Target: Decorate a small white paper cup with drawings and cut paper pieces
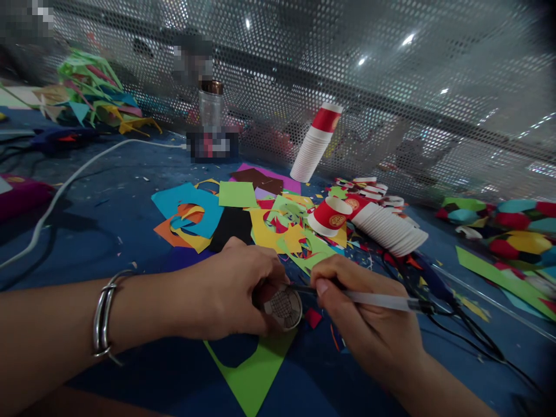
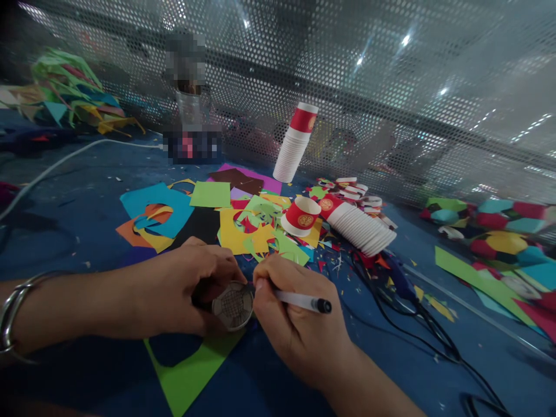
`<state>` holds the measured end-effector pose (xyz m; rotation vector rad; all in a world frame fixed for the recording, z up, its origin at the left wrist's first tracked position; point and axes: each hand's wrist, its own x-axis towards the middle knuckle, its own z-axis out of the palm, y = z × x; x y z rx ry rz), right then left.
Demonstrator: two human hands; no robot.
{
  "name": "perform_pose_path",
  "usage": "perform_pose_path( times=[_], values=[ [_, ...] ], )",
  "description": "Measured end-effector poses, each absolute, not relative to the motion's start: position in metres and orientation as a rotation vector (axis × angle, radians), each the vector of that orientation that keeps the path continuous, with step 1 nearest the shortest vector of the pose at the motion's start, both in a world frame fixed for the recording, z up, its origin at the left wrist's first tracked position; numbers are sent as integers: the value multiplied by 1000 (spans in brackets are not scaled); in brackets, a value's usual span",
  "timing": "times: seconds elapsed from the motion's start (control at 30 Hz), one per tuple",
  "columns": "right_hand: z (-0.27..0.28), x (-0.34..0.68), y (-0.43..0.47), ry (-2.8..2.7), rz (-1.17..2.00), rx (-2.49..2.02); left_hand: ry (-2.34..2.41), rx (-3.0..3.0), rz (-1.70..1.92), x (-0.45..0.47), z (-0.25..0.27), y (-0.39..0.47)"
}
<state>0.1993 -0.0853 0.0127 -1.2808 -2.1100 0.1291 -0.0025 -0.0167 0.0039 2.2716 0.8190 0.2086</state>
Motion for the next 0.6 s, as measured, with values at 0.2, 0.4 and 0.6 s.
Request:
perform_pose_path(
  times=[0.2,0.4,0.6],
  values=[
    [12,199,-87,-2109,169,-1230,838,2272,158,-1,7,-16],
    [13,198,-86,-2123,184,-1247,821,2275,178,-2,7,-17],
    [12,200,-84,-2112,152,-1266,780,2301,240,-2,3,-15]
  ],
)
